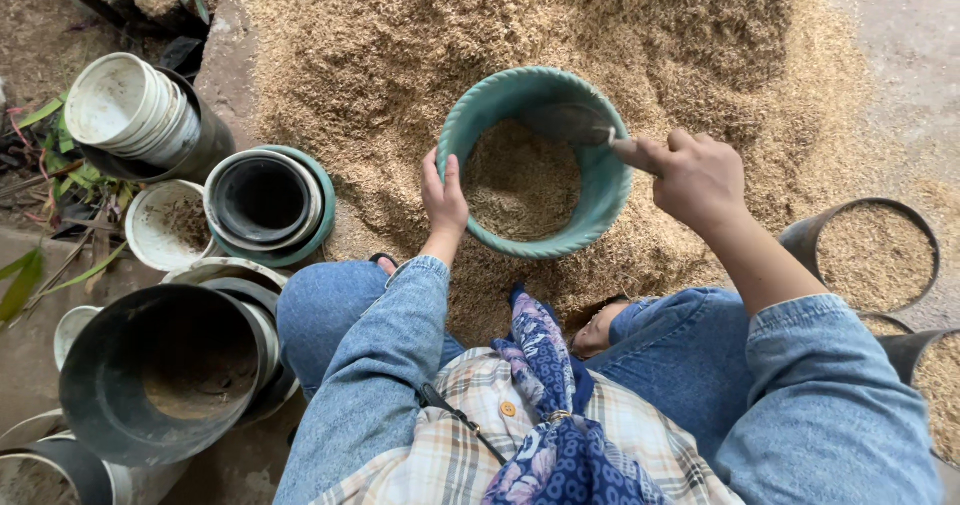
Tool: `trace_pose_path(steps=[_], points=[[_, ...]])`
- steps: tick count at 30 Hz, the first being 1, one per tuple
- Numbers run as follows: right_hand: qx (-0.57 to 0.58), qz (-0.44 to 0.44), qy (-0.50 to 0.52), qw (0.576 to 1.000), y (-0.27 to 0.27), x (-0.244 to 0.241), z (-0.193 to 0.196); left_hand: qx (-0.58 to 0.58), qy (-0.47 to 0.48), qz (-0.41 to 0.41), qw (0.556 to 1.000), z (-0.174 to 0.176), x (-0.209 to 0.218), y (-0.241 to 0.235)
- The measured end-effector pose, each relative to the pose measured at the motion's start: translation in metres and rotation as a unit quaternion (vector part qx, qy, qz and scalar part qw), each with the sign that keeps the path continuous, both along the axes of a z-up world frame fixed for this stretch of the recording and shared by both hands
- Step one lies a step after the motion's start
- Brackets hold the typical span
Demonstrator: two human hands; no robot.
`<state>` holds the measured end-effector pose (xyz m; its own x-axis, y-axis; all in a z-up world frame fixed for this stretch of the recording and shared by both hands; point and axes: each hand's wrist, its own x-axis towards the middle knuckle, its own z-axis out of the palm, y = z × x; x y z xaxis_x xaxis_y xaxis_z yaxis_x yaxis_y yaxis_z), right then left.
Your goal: The person scoops rice husks from a pile into a green pot using a hand trowel while sitting on the ground.
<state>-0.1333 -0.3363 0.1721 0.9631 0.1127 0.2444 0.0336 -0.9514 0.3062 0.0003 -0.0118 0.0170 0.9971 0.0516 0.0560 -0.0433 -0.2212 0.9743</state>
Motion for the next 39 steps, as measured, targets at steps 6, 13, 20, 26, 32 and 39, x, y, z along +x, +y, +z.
trace_pose_path(steps=[6,13,20,26,32,39], points=[[-0.087,0.066,-0.071,0.991,0.02,0.026,-0.066,0.008,0.022,-0.007,1.0,0.003,0.002,0.001],[-0.011,-0.002,0.008,1.0,0.016,-0.005,0.032,0.009,0.048,0.002,0.999,0.001,0.003,0.003],[0.431,-0.398,0.194,0.786,-0.029,-0.018,0.121,0.014,0.04,0.017,0.999,-0.002,0.005,0.004],[0.307,-0.499,0.263,0.766,-0.114,0.007,-0.009,0.015,0.084,0.021,0.996,0.01,0.003,0.005],[0.279,-0.418,0.265,0.823,-0.139,0.032,-0.103,-0.029,0.062,0.018,0.997,0.001,0.001,0.011],[0.309,-0.393,0.331,0.801,-0.12,0.058,-0.073,-0.065,0.027,0.002,0.998,-0.011,0.0,0.015]])
